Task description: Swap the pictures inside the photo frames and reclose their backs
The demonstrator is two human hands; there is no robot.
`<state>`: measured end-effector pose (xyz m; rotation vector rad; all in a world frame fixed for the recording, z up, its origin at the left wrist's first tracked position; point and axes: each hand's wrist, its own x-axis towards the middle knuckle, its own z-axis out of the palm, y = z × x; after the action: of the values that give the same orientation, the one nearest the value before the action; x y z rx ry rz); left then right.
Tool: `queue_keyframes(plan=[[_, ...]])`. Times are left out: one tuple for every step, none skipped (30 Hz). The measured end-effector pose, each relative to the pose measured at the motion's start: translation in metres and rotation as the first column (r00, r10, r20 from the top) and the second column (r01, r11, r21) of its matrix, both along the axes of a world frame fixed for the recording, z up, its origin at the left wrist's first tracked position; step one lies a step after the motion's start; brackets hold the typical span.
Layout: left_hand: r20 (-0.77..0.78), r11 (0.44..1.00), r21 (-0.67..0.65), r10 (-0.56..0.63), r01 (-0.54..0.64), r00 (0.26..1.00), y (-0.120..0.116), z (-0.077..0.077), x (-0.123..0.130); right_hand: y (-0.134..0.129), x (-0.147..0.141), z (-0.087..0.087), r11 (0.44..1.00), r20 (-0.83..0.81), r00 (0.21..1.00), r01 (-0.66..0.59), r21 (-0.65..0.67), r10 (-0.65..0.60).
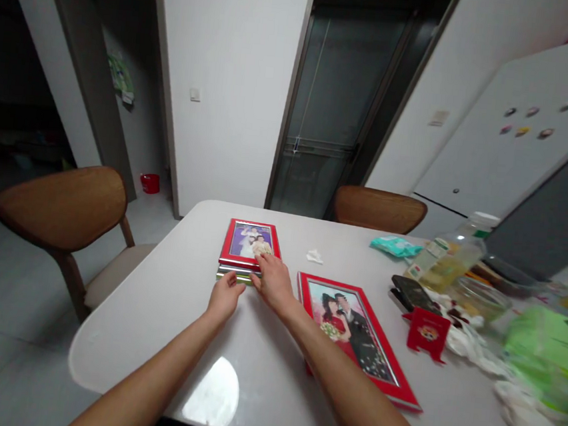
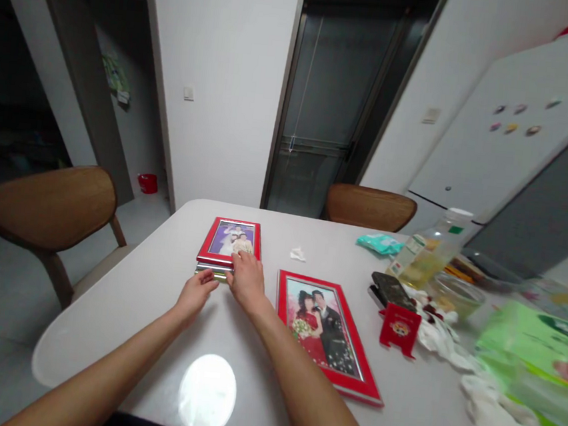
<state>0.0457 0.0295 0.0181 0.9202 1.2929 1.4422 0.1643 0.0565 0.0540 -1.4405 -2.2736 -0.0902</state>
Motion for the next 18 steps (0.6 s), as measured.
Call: queue_keyframes(plan=[[0.027, 1.0, -0.014, 0.005, -0.004, 1.0, -0.001, 0.0, -0.004, 0.007, -0.009, 0.001, 1.0, 0.019, 1.0, -0.021, -0.005, 0.021], [0.055, 1.0, -0.027, 0.005, -0.003, 0.998, -0.002, 0.001, -0.006, 0.014, -0.015, 0.001, 0.999, 0.035, 0.999, -0.039, -0.011, 0.039], [0.083, 0.999, -0.04, 0.0, 0.003, 0.997, -0.004, 0.001, -0.009, 0.018, -0.02, 0.002, 0.998, 0.046, 0.997, -0.054, -0.016, 0.055], [0.114, 0.999, -0.051, -0.007, 0.013, 0.993, -0.005, 0.001, -0.01, 0.02, -0.022, 0.002, 0.998, 0.053, 0.996, -0.067, -0.02, 0.068], [0.146, 0.998, -0.061, -0.017, 0.026, 0.989, -0.006, 0.002, -0.011, 0.021, -0.024, 0.001, 0.997, 0.057, 0.995, -0.077, -0.021, 0.078], [0.181, 0.997, -0.068, -0.026, 0.039, 0.983, -0.007, 0.002, -0.012, 0.019, -0.024, 0.001, 0.996, 0.061, 0.994, -0.086, -0.021, 0.087], [0.217, 0.996, -0.071, -0.034, 0.05, 0.976, -0.008, 0.003, -0.011, 0.015, -0.024, 0.0, 0.995, 0.067, 0.993, -0.095, -0.02, 0.096], [0.255, 0.996, -0.068, -0.038, 0.057, 0.966, -0.009, 0.003, -0.01, 0.009, -0.024, -0.001, 0.994, 0.07, 0.992, -0.107, -0.017, 0.108], [0.291, 0.997, -0.059, -0.04, 0.059, 0.956, -0.009, 0.004, -0.009, 0.001, -0.024, -0.002, 0.992, 0.068, 0.99, -0.123, -0.012, 0.124], [0.325, 0.998, -0.043, -0.036, 0.053, 0.945, -0.011, 0.004, -0.006, -0.007, -0.024, -0.004, 0.99, 0.059, 0.988, -0.142, -0.006, 0.142], [0.354, 0.999, -0.024, -0.027, 0.038, 0.935, -0.012, 0.005, -0.003, -0.017, -0.024, -0.005, 0.988, 0.042, 0.987, -0.157, -0.001, 0.157], [0.377, 1.0, -0.002, -0.014, 0.016, 0.926, -0.015, 0.006, 0.0, -0.026, -0.023, -0.005, 0.985, 0.019, 0.985, -0.173, -0.002, 0.173], [0.392, 1.0, 0.02, 0.001, -0.009, 0.92, -0.018, 0.007, 0.003, -0.035, -0.022, -0.005, 0.982, -0.012, 0.982, -0.188, -0.009, 0.188], [0.4, 0.998, 0.042, 0.015, -0.035, 0.917, -0.023, 0.008, 0.005, -0.043, -0.021, -0.004, 0.979, -0.055, 0.978, -0.203, -0.022, 0.201], [0.399, 0.996, 0.064, 0.026, -0.057, 0.917, -0.028, 0.011, 0.007, -0.051, -0.018, -0.002, 0.976, -0.111, 0.971, -0.216, -0.035, 0.211], [0.389, 0.994, 0.085, 0.034, -0.073, 0.92, -0.035, 0.014, 0.008, -0.056, -0.015, 0.002, 0.973, -0.184, 0.959, -0.226, -0.045, 0.214], [0.373, 0.991, 0.104, 0.038, -0.083, 0.927, -0.042, 0.018, 0.009, -0.061, -0.011, 0.006, 0.973, -0.273, 0.941, -0.223, -0.05, 0.202], [0.353, 0.989, 0.118, 0.042, -0.089, 0.935, -0.05, 0.023, 0.008, -0.065, -0.007, 0.01, 0.977, -0.374, 0.912, -0.206, -0.055, 0.171]])
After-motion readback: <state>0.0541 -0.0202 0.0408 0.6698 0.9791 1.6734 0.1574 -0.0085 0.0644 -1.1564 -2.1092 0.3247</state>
